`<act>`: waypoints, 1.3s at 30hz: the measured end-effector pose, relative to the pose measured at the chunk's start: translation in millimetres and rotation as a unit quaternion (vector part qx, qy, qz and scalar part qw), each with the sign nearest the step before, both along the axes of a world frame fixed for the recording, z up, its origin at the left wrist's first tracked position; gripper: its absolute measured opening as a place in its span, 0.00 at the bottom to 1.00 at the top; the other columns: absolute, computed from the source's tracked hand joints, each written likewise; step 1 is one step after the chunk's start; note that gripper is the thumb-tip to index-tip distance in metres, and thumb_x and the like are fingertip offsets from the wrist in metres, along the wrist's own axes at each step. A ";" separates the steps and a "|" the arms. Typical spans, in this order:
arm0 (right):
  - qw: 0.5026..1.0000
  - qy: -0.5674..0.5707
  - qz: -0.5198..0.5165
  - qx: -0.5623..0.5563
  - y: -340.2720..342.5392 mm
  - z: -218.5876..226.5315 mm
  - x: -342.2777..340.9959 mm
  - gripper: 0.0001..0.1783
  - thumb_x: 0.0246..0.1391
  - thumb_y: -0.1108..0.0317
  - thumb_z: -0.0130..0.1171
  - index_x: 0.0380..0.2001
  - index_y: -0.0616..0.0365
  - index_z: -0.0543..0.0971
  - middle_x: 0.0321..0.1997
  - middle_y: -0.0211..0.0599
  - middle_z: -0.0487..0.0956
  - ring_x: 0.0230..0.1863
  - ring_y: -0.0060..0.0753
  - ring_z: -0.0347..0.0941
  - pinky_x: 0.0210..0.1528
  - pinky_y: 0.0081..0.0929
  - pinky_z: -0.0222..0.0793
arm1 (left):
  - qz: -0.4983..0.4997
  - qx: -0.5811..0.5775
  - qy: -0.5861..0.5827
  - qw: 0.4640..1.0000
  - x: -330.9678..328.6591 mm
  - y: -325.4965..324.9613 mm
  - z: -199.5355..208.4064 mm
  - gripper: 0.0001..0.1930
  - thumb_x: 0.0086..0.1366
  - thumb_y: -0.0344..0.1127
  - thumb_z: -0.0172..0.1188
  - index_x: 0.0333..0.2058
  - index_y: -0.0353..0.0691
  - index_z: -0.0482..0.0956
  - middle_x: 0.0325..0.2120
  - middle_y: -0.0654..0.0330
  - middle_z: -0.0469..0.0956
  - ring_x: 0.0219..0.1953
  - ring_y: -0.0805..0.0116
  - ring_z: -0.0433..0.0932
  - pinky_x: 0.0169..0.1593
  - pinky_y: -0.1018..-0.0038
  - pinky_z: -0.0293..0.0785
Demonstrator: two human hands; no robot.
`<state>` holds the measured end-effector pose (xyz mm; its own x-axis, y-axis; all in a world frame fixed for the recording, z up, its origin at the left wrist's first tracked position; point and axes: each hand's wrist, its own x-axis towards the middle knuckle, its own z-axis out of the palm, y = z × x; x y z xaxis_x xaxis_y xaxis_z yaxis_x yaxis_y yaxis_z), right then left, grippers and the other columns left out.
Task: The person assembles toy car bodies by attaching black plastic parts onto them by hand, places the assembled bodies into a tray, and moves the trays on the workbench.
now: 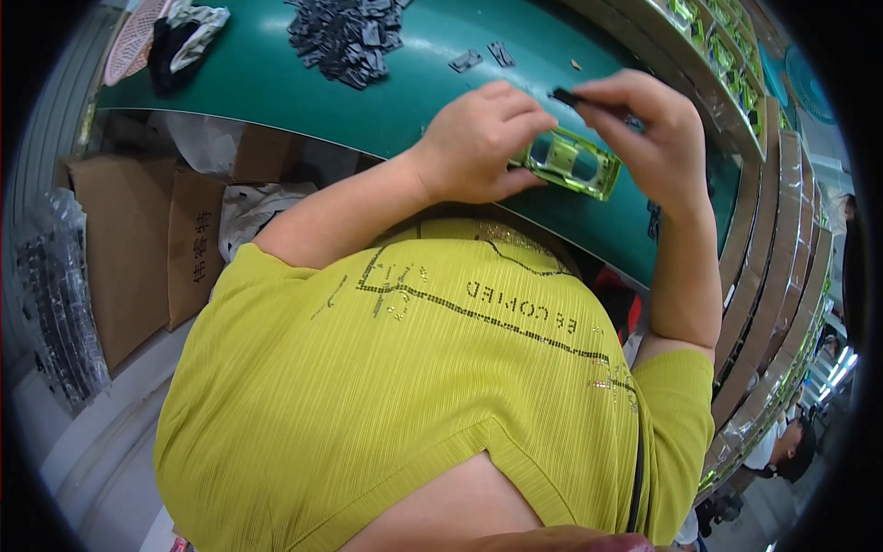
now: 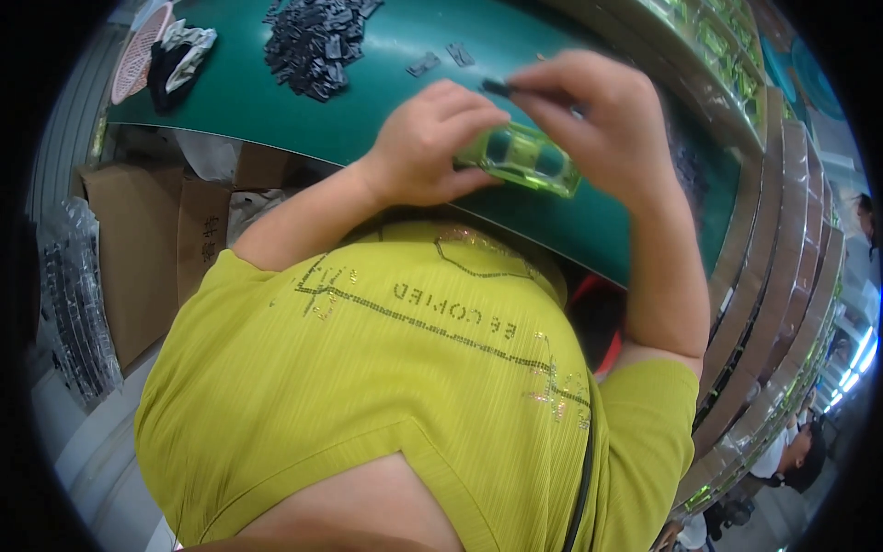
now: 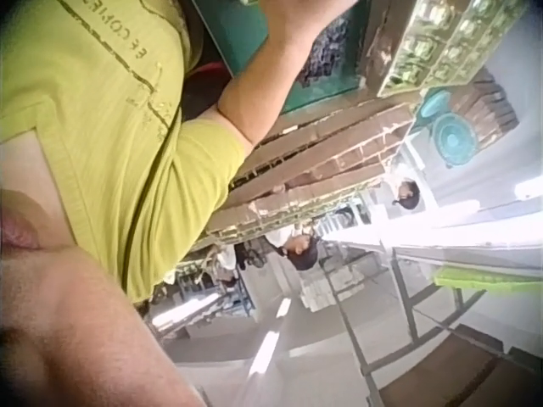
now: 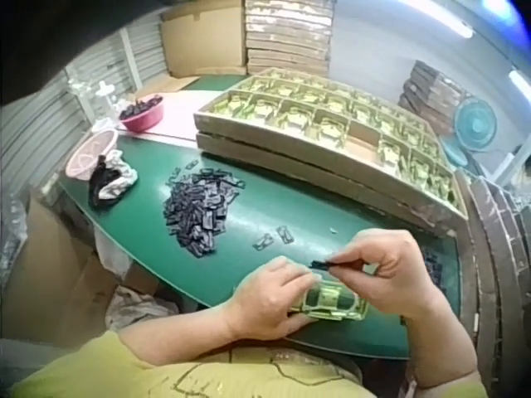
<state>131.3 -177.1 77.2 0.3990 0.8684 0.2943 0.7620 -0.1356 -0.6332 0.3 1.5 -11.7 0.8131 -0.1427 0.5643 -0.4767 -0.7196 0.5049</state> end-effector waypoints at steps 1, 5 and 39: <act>1.000 -0.009 -0.004 -0.009 -12.6 1.1 -9.5 0.09 0.51 0.73 0.68 0.37 0.59 0.85 0.30 0.39 0.81 0.32 0.31 0.81 0.34 0.25 0.75 | 0.005 -0.001 -0.019 1.000 1.2 0.2 -2.3 0.28 0.44 0.37 0.76 0.46 0.41 0.79 0.42 0.56 0.79 0.45 0.53 0.77 0.49 0.62 0.76; 0.987 -0.146 -0.031 -0.060 -33.5 -24.9 -43.3 0.05 0.47 0.74 0.66 0.30 0.57 0.82 0.28 0.38 0.78 0.30 0.46 0.77 0.32 0.38 0.73 | 0.003 0.006 -0.044 0.999 4.3 -0.9 -5.0 0.29 0.44 0.36 0.76 0.48 0.42 0.79 0.43 0.56 0.80 0.46 0.53 0.78 0.50 0.63 0.75; 0.990 -0.125 -0.023 -0.062 -25.9 -46.1 -52.9 0.10 0.40 0.78 0.58 0.29 0.56 0.83 0.30 0.41 0.80 0.36 0.49 0.77 0.40 0.42 0.73 | 0.007 0.031 -0.030 0.999 -1.4 -2.0 6.2 0.23 0.43 0.33 0.74 0.42 0.44 0.79 0.44 0.57 0.79 0.44 0.54 0.76 0.50 0.63 0.73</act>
